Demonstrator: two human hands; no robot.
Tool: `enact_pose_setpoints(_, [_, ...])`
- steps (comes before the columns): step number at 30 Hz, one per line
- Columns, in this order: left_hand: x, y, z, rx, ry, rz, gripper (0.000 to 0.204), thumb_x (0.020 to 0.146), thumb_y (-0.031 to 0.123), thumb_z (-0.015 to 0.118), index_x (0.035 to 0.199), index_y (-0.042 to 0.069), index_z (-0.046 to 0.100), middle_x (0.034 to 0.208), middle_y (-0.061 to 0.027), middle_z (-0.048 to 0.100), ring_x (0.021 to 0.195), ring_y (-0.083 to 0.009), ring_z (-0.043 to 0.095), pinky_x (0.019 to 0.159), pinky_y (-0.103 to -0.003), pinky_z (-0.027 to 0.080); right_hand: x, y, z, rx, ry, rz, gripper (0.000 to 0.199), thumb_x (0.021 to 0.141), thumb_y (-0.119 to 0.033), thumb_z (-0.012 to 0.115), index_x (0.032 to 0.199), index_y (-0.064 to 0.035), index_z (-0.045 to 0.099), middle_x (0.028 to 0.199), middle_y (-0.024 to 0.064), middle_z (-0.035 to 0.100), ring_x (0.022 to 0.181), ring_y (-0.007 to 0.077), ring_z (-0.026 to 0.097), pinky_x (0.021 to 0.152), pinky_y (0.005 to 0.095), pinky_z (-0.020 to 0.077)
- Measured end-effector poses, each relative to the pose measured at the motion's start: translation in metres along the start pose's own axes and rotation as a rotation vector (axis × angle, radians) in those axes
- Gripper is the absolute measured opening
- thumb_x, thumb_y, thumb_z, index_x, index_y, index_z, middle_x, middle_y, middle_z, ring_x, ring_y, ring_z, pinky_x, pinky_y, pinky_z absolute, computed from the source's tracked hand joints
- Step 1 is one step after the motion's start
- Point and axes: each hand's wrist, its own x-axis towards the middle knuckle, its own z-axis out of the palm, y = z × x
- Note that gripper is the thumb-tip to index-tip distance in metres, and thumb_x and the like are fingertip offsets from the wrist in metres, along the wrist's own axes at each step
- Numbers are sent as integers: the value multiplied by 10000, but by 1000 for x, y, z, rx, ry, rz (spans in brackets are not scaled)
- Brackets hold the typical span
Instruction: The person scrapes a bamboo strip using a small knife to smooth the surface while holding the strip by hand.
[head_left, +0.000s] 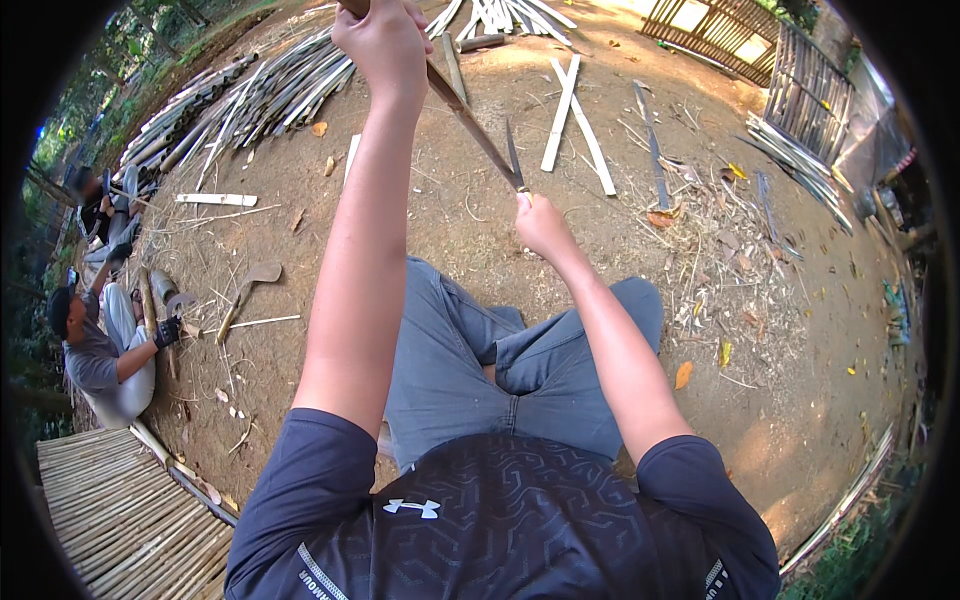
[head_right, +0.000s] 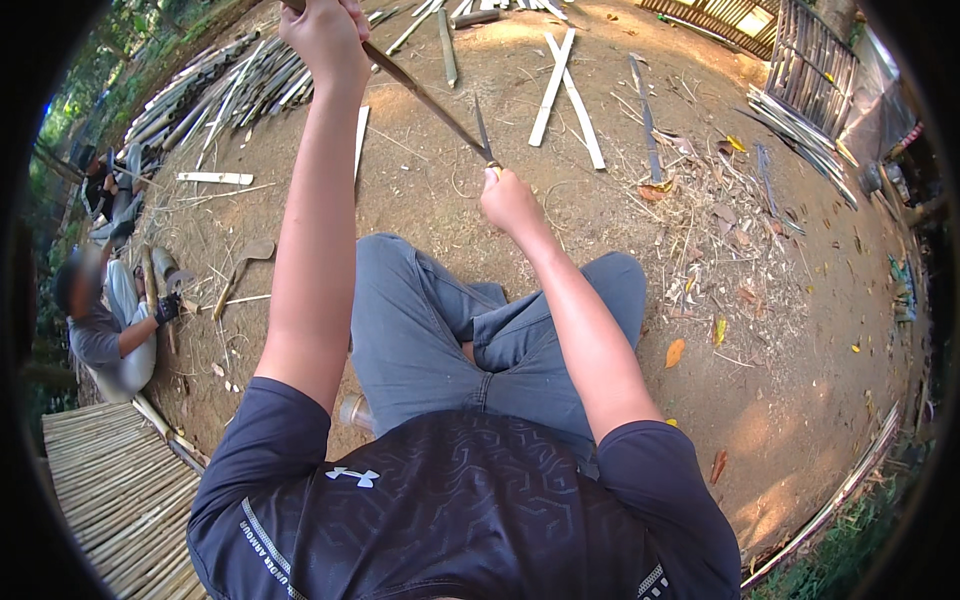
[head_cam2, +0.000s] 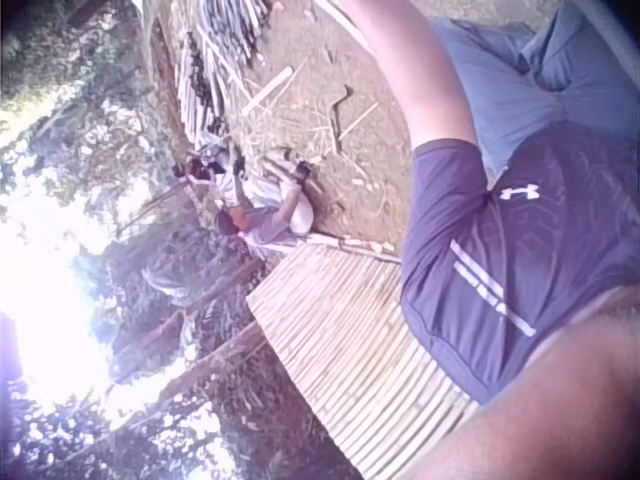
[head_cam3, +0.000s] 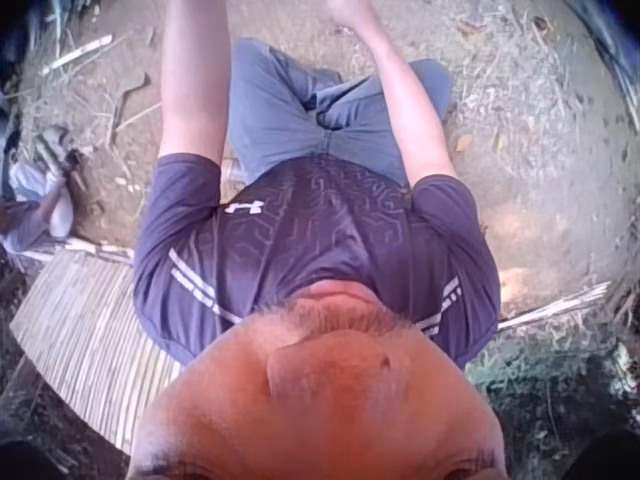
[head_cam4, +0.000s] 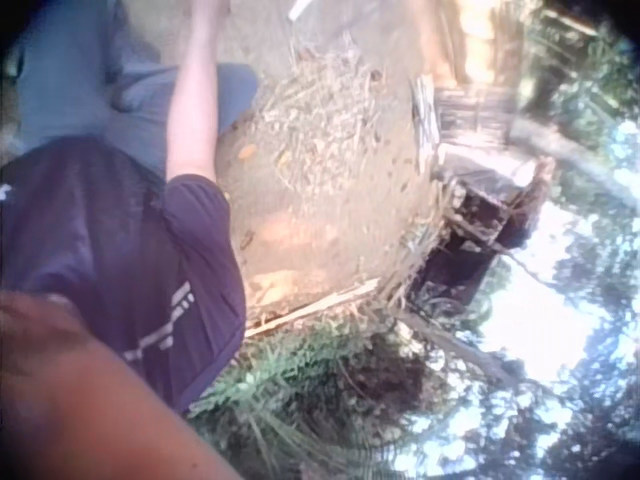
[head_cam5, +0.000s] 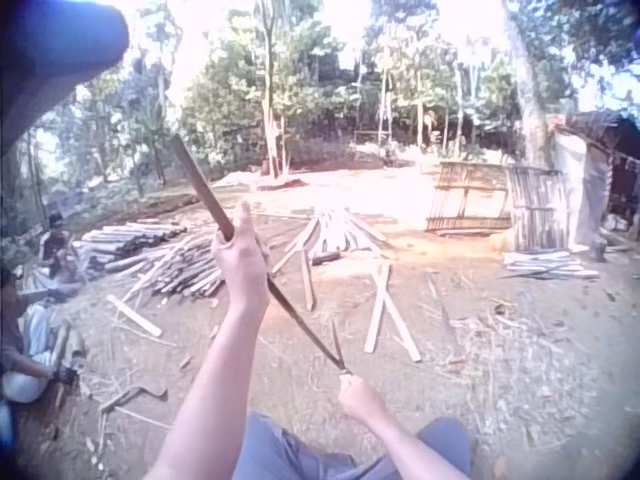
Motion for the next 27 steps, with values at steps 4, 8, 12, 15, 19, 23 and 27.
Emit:
enact_pose_setpoints(4, [3, -3, -5, 26, -11, -60, 399, 964, 378, 639, 696, 172, 427, 499, 54, 402, 373, -61, 367, 335, -243, 270, -1, -15, 7, 5, 54, -43, 465, 1024, -344, 385, 1067, 64, 605, 929, 319, 669, 926, 482, 651, 822, 535, 513])
enact_pose_setpoints(8, [14, -1, -22, -456, -203, -326, 410, 964, 391, 632, 680, 169, 438, 494, 45, 421, 365, -66, 382, 324, -242, 272, 13, 9, 13, 20, 32, 28, 458, 1022, -338, 393, 1053, 64, 610, 941, 322, 669, 933, 473, 658, 821, 538, 517])
enact_pose_setpoints(12, [17, -12, -20, 45, -4, -40, 461, 964, 410, 624, 621, 172, 427, 482, 45, 411, 343, -69, 357, 318, -240, 258, 9, -13, 9, 10, 13, -9, 455, 1024, -330, 388, 1051, 64, 614, 968, 318, 671, 939, 454, 668, 820, 535, 522])
enact_pose_setpoints(15, [23, -14, -27, 37, -9, -71, 488, 969, 425, 611, 600, 174, 412, 476, 45, 396, 330, -73, 333, 315, -243, 241, 5, -14, 9, -22, -33, 35, 461, 1031, -331, 374, 1076, 68, 601, 968, 304, 679, 937, 436, 679, 811, 521, 531])
enact_pose_setpoints(19, [29, -16, -41, 10, -27, -60, 489, 972, 423, 608, 601, 177, 406, 475, 42, 397, 329, -77, 335, 314, -247, 233, -3, -39, 6, -65, -37, 9, 461, 1033, -342, 378, 1097, 66, 583, 954, 287, 688, 917, 425, 690, 793, 513, 543])
enact_pose_setpoints(23, [20, -9, -31, -311, -107, -309, 446, 976, 398, 611, 638, 182, 417, 465, 42, 383, 321, -78, 331, 302, -251, 231, 12, 13, 27, -110, 61, 61, 439, 1028, -338, 405, 1080, 60, 585, 907, 271, 696, 871, 418, 700, 757, 514, 553])
enact_pose_setpoints(27, [27, -14, -43, -28, -102, -41, 417, 977, 383, 600, 685, 155, 409, 480, 18, 426, 324, -91, 354, 299, -253, 268, -8, -28, 16, -76, 49, 0, 402, 1024, -314, 436, 1028, 58, 587, 884, 260, 698, 837, 407, 706, 707, 491, 566])
